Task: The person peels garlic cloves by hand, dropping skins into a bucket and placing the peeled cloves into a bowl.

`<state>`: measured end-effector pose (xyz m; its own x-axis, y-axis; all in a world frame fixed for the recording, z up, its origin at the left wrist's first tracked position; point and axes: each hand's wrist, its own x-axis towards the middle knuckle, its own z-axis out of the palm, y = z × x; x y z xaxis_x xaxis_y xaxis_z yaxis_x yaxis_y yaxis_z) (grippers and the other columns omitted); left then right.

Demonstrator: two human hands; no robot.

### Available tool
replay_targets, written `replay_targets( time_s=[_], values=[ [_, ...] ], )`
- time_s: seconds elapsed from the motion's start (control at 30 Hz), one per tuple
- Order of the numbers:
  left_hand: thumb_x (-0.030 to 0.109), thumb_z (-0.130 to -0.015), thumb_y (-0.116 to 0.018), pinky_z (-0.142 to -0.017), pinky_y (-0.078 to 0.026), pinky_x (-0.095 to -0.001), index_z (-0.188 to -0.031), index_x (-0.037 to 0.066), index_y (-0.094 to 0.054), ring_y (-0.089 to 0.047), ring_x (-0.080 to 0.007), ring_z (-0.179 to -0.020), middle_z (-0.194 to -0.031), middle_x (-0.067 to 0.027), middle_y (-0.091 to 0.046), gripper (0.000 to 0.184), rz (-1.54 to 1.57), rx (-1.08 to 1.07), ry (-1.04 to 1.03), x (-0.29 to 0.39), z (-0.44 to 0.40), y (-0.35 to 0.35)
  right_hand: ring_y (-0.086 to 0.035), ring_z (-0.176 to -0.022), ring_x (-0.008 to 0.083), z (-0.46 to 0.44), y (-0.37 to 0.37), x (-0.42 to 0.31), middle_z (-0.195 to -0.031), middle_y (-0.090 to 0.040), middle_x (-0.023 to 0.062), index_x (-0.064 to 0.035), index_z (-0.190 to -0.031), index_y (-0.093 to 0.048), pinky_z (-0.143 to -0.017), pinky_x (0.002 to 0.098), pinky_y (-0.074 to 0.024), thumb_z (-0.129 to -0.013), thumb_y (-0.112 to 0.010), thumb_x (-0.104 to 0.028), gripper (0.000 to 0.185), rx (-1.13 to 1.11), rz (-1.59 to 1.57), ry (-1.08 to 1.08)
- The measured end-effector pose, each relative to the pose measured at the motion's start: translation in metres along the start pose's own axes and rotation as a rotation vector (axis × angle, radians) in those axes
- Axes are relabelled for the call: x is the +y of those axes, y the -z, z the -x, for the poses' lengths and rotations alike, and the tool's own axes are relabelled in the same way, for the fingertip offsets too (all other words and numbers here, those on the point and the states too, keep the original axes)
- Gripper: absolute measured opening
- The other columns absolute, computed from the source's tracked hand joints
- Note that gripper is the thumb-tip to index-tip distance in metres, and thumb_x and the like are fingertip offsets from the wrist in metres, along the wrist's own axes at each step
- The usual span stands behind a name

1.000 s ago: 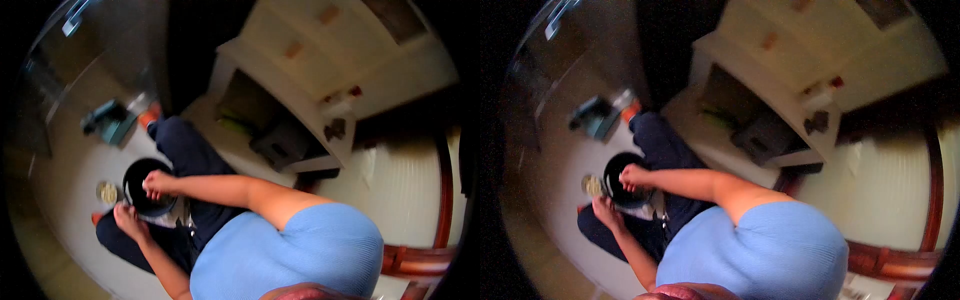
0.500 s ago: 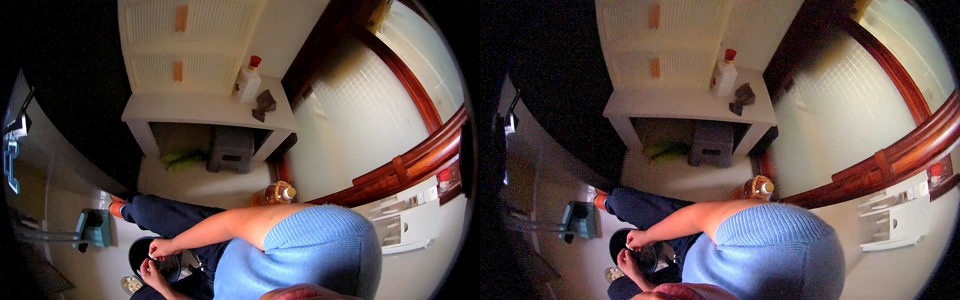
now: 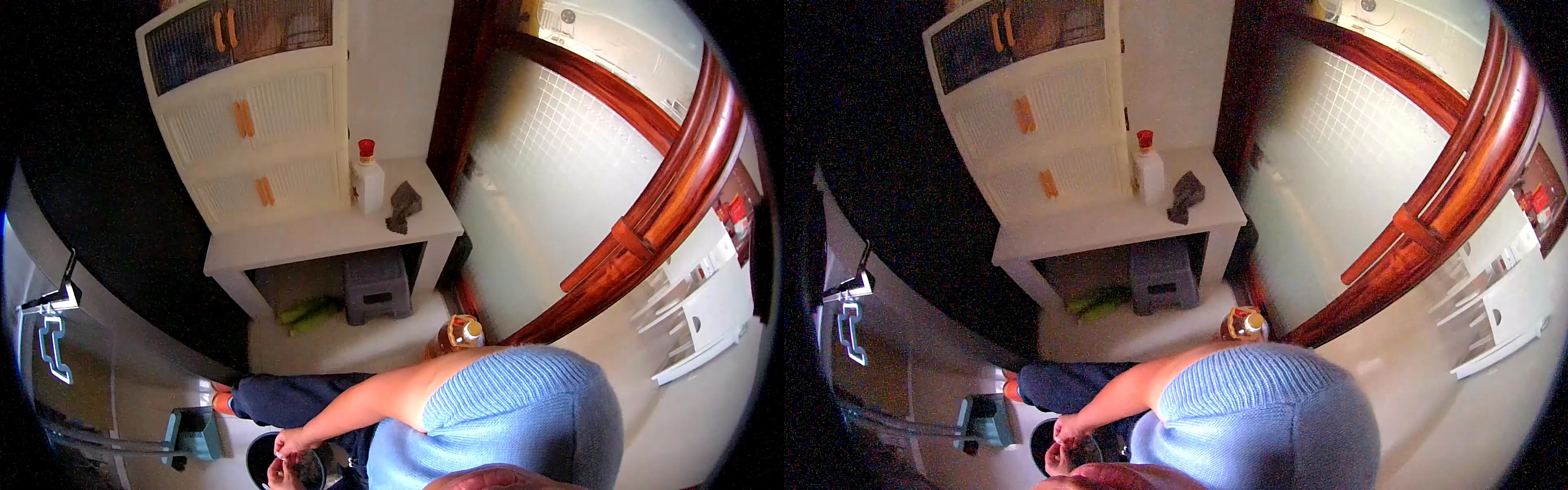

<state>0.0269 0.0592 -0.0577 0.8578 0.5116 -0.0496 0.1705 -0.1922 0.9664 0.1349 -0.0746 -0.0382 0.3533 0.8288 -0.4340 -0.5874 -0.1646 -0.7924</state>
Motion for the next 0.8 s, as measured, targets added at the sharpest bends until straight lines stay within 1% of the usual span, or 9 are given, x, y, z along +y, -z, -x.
replay_targets(
  time_s=[0.17,0.2,0.23,0.3,0.37,0.4,0.5,0.63,0.8],
  values=[
    [0.014,-0.077,-0.070,-0.060,-0.047,-0.0251,-0.090,-0.001,-0.063,-0.056,-0.0110,-0.067,-0.080,-0.0061,-0.064,0.021,-0.148,-0.004,0.146,-0.012,0.007,0.012,-0.058,-0.060,0.0141,0.006,-0.005,-0.006,-0.073,-0.061,0.0045,-0.0042,-0.092,-0.058,-0.053,0.0278,-0.0498,-0.080,-0.060,-0.015,0.016,-0.019,-0.044,-0.052],
    [0.014,-0.078,-0.069,-0.061,-0.046,-0.0246,-0.088,-0.001,-0.063,-0.056,-0.0109,-0.068,-0.080,-0.0059,-0.063,0.020,0.005,-0.016,0.111,-0.008,0.010,0.010,-0.058,-0.059,0.0136,-0.003,-0.001,-0.002,-0.071,-0.061,0.0043,-0.0044,-0.087,-0.059,-0.053,0.0274,-0.0497,-0.080,-0.060,-0.015,0.013,-0.051,-0.051,0.001],
    [0.015,-0.079,-0.069,-0.062,-0.046,-0.0240,-0.087,-0.002,-0.063,-0.055,-0.0108,-0.069,-0.080,-0.0057,-0.063,0.019,0.150,-0.009,0.088,0.012,0.022,0.008,-0.058,-0.058,0.0132,-0.004,-0.010,0.003,-0.070,-0.061,0.0041,-0.0047,-0.083,-0.060,-0.052,0.0270,-0.0497,-0.080,-0.061,-0.015,0.011,-0.099,-0.066,0.040],
    [0.011,-0.081,-0.065,-0.060,-0.045,-0.0238,-0.084,-0.004,-0.061,-0.054,-0.0105,-0.067,-0.075,-0.0052,-0.061,0.016,-0.083,0.148,0.058,0.069,0.044,-0.006,-0.058,-0.058,0.0121,0.002,-0.017,0.005,-0.069,-0.060,0.0041,-0.0051,-0.076,-0.061,-0.052,0.0260,-0.0495,-0.082,-0.060,-0.017,0.013,-0.090,-0.069,0.090],
    [0.014,-0.082,-0.064,-0.062,-0.046,-0.0245,-0.081,-0.004,-0.061,-0.054,-0.0109,-0.067,-0.073,-0.0051,-0.061,0.018,-0.107,0.272,0.076,0.097,0.051,-0.012,-0.059,-0.062,0.0124,-0.011,-0.020,0.019,-0.074,-0.061,0.0036,-0.0055,-0.082,-0.061,-0.055,0.0264,-0.0508,-0.085,-0.057,-0.020,0.015,-0.189,-0.192,0.123],
    [0.015,-0.081,-0.065,-0.063,-0.046,-0.0246,-0.083,-0.003,-0.062,-0.055,-0.0109,-0.067,-0.073,-0.0055,-0.061,0.019,-0.278,0.312,0.094,0.107,0.052,-0.012,-0.060,-0.064,0.0134,-0.014,-0.017,0.019,-0.076,-0.062,0.0037,-0.0059,-0.085,-0.060,-0.057,0.0267,-0.0515,-0.087,-0.056,-0.019,0.014,-0.228,-0.120,0.199],
    [0.010,-0.081,-0.061,-0.065,-0.047,-0.0265,-0.085,-0.002,-0.063,-0.059,-0.0146,-0.071,-0.078,-0.0101,-0.063,0.013,-0.302,0.344,0.084,0.074,0.052,-0.006,-0.061,-0.067,0.0129,-0.007,-0.021,0.003,-0.080,-0.063,0.0043,-0.0067,-0.092,-0.060,-0.060,0.0250,-0.0518,-0.088,-0.054,-0.016,0.012,-0.206,-0.241,0.041],
    [0.011,-0.076,-0.062,-0.065,-0.046,-0.0349,-0.079,-0.001,-0.062,-0.058,-0.0293,-0.071,-0.076,-0.0150,-0.059,0.013,-0.402,0.378,-0.015,0.078,0.048,-0.015,-0.062,-0.073,0.0112,-0.004,-0.011,-0.002,-0.091,-0.062,0.0064,-0.0043,-0.106,-0.057,-0.068,0.0243,-0.0526,-0.088,-0.055,-0.015,0.021,-0.200,-0.212,-0.057],
    [0.013,-0.077,-0.061,-0.063,-0.046,-0.0312,-0.076,0.000,-0.061,-0.059,-0.0236,-0.069,-0.074,-0.0122,-0.060,0.013,-0.354,0.463,0.009,0.064,0.040,-0.018,-0.061,-0.075,0.0124,-0.016,-0.001,-0.006,-0.091,-0.062,0.0058,-0.0020,-0.108,-0.056,-0.067,0.0234,-0.0523,-0.085,-0.058,-0.010,0.024,-0.202,-0.236,-0.116]
  ],
)
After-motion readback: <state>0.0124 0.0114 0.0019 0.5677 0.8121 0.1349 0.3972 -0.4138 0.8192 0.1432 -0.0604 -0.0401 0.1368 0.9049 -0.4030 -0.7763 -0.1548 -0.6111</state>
